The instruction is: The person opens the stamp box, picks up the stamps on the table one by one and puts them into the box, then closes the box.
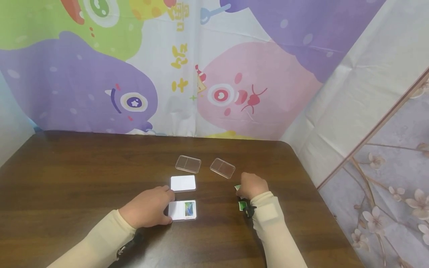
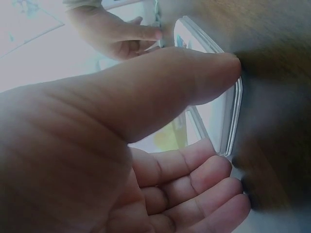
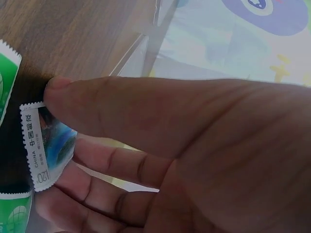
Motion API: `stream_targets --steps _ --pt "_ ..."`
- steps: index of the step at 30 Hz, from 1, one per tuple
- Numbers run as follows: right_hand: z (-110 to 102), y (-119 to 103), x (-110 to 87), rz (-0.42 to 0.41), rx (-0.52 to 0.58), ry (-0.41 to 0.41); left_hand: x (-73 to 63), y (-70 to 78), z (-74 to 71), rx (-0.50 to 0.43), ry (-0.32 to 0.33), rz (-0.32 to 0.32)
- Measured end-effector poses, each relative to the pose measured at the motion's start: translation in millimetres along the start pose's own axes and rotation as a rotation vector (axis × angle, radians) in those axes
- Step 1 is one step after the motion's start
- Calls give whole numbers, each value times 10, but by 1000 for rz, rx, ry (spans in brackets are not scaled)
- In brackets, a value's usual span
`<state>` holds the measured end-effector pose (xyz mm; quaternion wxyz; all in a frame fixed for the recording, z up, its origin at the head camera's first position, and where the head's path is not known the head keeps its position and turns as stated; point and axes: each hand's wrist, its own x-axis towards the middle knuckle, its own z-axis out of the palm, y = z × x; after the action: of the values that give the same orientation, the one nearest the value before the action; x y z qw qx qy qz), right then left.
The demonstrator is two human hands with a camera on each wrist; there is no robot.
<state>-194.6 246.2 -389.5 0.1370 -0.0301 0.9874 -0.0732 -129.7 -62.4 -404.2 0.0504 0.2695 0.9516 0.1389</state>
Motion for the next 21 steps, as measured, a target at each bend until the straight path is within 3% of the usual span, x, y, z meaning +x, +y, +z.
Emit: stream_targets --steps 21 --pt "17 14 12 -18 51 4 1 -4 4 5 -10 -5"
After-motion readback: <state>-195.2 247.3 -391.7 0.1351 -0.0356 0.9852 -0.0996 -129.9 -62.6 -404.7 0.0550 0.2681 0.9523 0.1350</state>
